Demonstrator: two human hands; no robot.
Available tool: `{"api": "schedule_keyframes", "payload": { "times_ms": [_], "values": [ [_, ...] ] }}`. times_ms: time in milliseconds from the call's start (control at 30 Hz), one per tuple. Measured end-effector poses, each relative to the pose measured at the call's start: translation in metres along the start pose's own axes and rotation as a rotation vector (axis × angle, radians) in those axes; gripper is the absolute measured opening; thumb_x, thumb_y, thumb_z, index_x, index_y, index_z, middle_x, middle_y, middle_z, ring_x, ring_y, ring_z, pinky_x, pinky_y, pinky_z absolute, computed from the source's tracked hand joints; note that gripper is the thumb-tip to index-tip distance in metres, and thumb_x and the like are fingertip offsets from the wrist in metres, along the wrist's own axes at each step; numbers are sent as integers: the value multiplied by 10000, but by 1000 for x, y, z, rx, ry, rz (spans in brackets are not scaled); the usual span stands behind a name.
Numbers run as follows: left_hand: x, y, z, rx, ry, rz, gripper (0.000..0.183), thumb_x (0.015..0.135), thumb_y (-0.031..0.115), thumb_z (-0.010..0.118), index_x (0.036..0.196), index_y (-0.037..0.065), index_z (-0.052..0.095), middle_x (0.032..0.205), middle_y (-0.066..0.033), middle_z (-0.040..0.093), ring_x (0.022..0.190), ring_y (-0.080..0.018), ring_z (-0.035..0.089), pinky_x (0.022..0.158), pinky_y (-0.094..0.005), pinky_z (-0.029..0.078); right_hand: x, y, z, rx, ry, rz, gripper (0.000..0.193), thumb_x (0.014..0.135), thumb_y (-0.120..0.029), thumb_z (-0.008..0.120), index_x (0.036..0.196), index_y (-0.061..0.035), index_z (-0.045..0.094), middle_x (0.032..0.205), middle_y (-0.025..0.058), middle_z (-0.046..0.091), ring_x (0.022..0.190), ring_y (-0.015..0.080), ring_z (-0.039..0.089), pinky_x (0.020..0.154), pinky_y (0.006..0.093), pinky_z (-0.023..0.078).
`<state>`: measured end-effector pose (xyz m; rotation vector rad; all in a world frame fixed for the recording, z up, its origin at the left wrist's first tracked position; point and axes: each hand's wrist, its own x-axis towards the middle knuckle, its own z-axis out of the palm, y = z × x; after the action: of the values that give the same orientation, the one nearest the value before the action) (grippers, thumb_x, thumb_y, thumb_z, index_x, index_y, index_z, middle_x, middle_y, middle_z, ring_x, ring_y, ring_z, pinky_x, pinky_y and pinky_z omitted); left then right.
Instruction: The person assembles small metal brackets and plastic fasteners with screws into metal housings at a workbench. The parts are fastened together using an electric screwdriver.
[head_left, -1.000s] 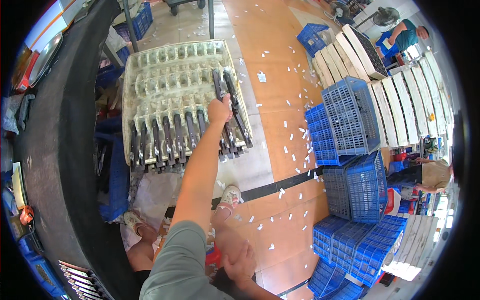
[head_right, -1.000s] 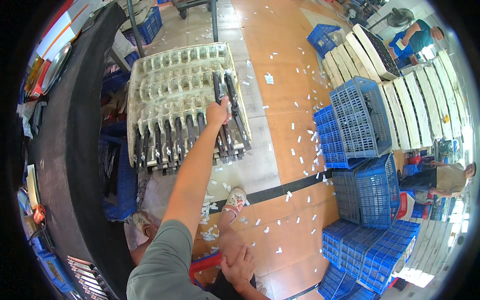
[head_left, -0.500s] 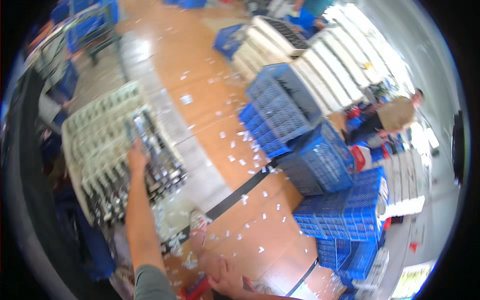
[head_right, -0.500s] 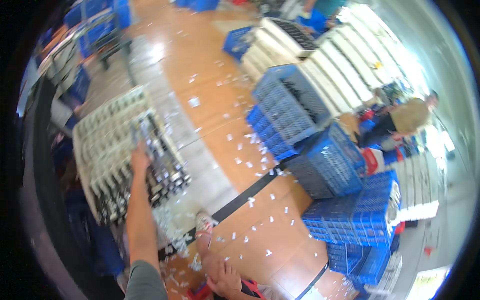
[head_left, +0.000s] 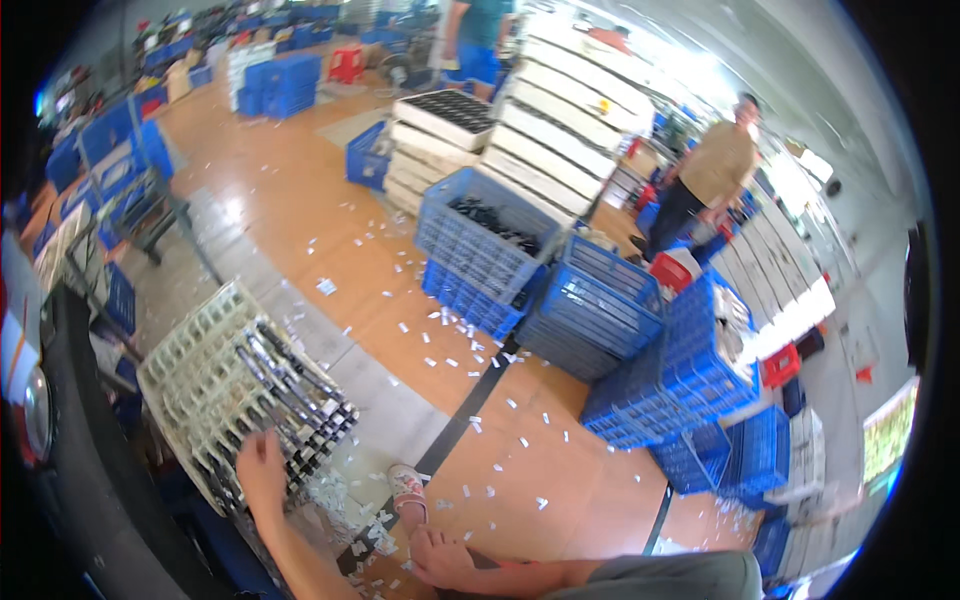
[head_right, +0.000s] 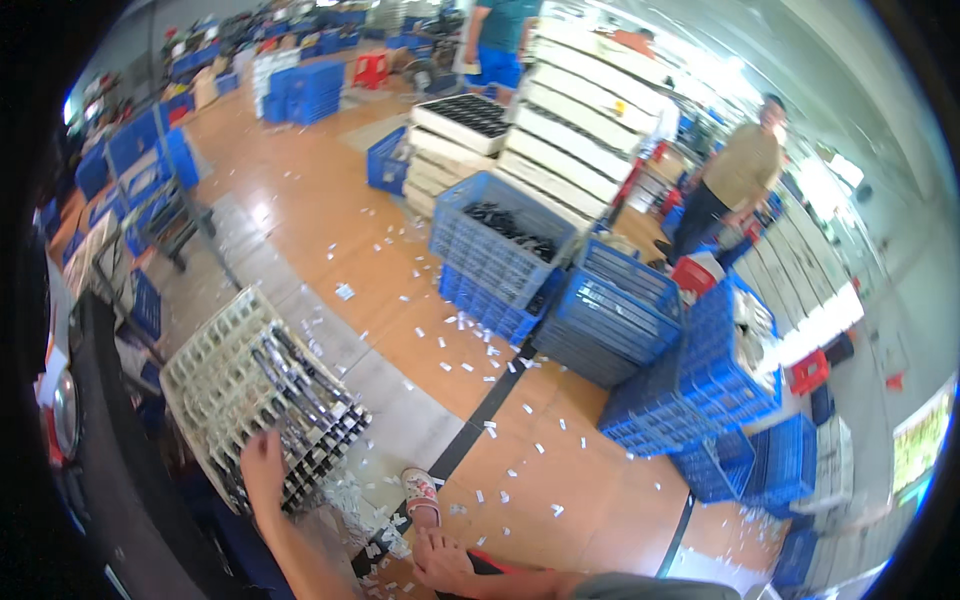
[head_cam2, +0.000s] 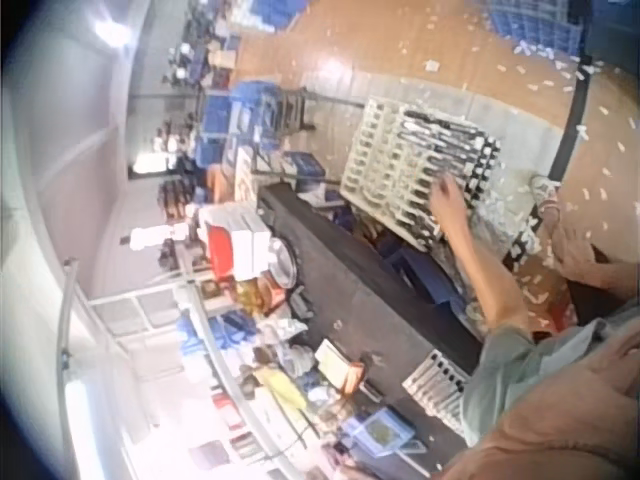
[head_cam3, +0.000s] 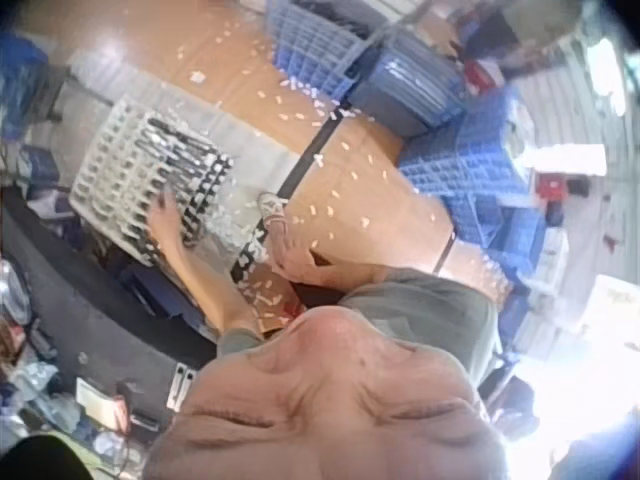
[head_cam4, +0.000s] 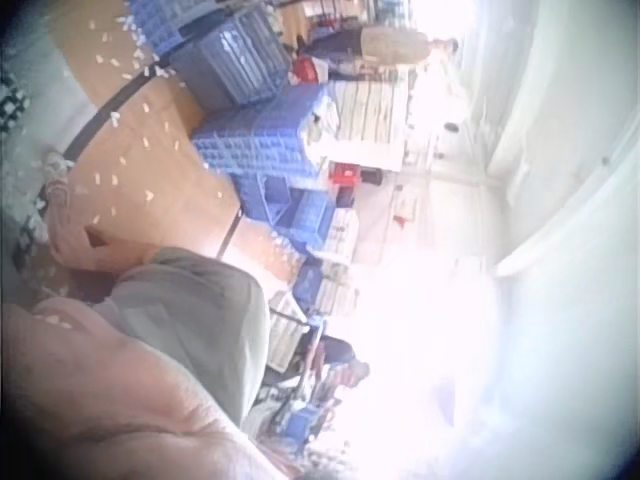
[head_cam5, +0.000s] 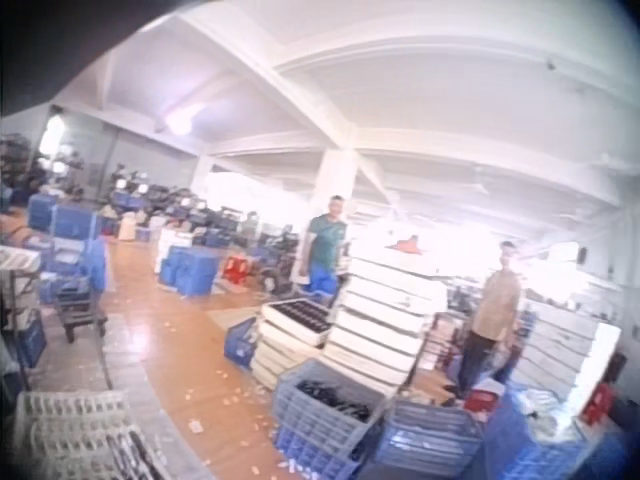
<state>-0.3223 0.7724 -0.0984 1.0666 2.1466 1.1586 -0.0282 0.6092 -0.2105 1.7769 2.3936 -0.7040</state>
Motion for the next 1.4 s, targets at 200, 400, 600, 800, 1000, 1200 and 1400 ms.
{"api": "schedule_keyframes", "payload": {
  "times_ms": [200, 400, 600, 800, 1000, 1200, 1400],
  "values": [
    [-272, 71, -123, 205, -95, -93, 334, 945, 210, 629, 1191, -16, 633, 987, -171, 699, 885, -280, 673, 769, -368, 524, -8, 15, 21, -20, 190, -173, 857, 775, -443, 639, 1407, 61, 355, 1264, 313, 480, 1173, 466, 481, 976, 567, 414],
    [-478, -24, -269, 556, 110, 75, 309, 770, -29, 657, 1075, -10, 612, 1058, -167, 653, 967, -260, 645, 815, -360, 502, 20, 62, 45, 76, 329, -834, 168, 821, -168, 561, 895, -20, 593, 898, 195, 625, 849, 395, 579, 771, 518, 457],
    [-527, 33, -323, 906, 23, -184, 797, 685, 118, 794, 1396, 89, 435, 1396, -175, 462, 1279, -370, 448, 1073, -444, 371, -56, 97, -49, 504, 211, -626, 495, 907, -58, 578, 1371, 29, 431, 1305, 201, 519, 1111, 292, 574, 893, 393, 496],
    [-567, -31, -336, 919, -30, -116, 923, 628, 248, 855, 1408, 56, 401, 1373, -171, 470, 1281, -342, 454, 1075, -425, 372, -148, -13, -72, 798, -408, -679, 576, 885, 63, 546, 1426, 14, 355, 1336, 181, 477, 1054, 213, 611, 856, 297, 518],
    [-558, -51, -306, 1001, -161, -62, 980, 567, 382, 887, 1384, 84, 434, 1267, -153, 500, 1203, -310, 505, 1000, -396, 423, -220, -79, -100, 873, -662, -865, 447, 914, 31, 551, 1347, 50, 440, 1220, 153, 586, 966, 204, 661, 833, 300, 532],
    [-565, -65, -306, 1013, -133, -27, 897, 572, 362, 891, 1320, 100, 471, 1216, -121, 513, 1159, -288, 514, 938, -386, 455, -251, -110, -94, 869, -1129, -816, 341, 962, 0, 500, 1299, 50, 496, 1214, 136, 601, 966, 199, 653, 845, 326, 539],
    [-557, -65, -307, 954, -303, -63, 874, 577, 365, 875, 1284, 65, 459, 1240, -130, 516, 1203, -286, 488, 924, -399, 449, -271, -139, -87, 757, -1699, -330, 337, 990, -104, 483, 1297, 30, 514, 1202, 159, 608, 1013, 221, 631, 879, 348, 528]
  ]
}}
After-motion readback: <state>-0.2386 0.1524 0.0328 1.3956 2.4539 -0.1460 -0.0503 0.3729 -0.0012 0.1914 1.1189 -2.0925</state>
